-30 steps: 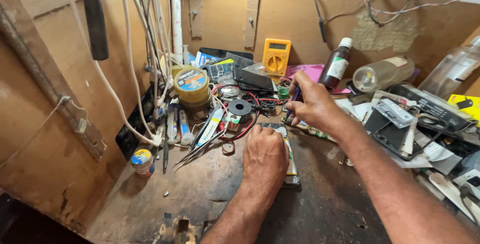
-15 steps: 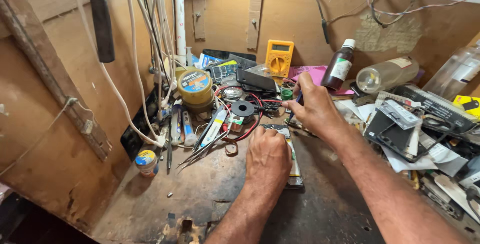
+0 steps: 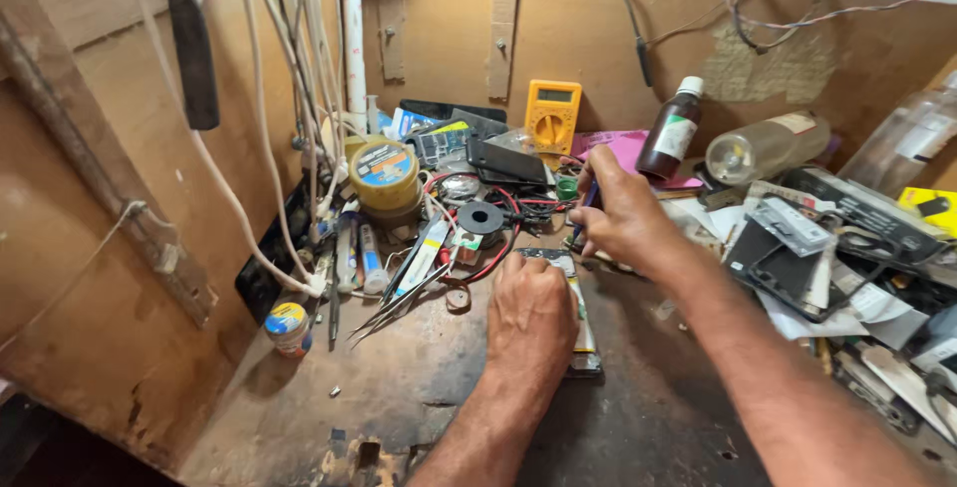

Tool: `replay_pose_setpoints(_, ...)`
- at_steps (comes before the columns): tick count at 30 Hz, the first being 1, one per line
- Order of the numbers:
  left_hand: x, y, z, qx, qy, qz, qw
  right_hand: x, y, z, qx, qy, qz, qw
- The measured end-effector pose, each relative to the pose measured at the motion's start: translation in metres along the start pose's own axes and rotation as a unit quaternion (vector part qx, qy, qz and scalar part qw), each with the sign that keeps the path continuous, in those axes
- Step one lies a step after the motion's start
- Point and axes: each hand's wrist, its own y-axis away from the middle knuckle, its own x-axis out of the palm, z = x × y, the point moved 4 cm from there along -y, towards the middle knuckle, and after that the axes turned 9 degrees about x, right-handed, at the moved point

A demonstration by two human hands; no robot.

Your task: The person works on a disassembled smartphone on a cluttered workbench. They use a small screwdriver to remove screws from the motherboard area, then use their fingers to lift and reposition internal components and ribbon cables. The person continues to adjust and align parts within the phone chassis throughout the clip.

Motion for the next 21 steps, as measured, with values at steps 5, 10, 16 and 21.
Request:
replay_pose_setpoints(5, -0.002, -0.002, 0.002, 0.003, 0.012, -0.027, 1.0, -0.006, 0.01, 0.004, -0.068, 0.061, -0.108, 0.99)
replay_pose_setpoints(10, -0.002, -0.003, 0.003, -0.004, 0.016, -0.019, 1.0, -0.023, 0.023, -0.015, 0.088, -0.077, -0.118, 0.986)
replay_pose_setpoints(16, -0.007, -0.005, 0.0, -0.006, 0.014, -0.026, 1.0, -0.023, 0.051, -0.03, 0.023, -0.091, -0.161, 0.982)
replay_pose_setpoints(21, -0.012, -0.003, 0.007, -0.056, 0.0, -0.021, 0.998, 0.016, 0.062, -0.044, 0.156, 0.05, -0.08, 0.983)
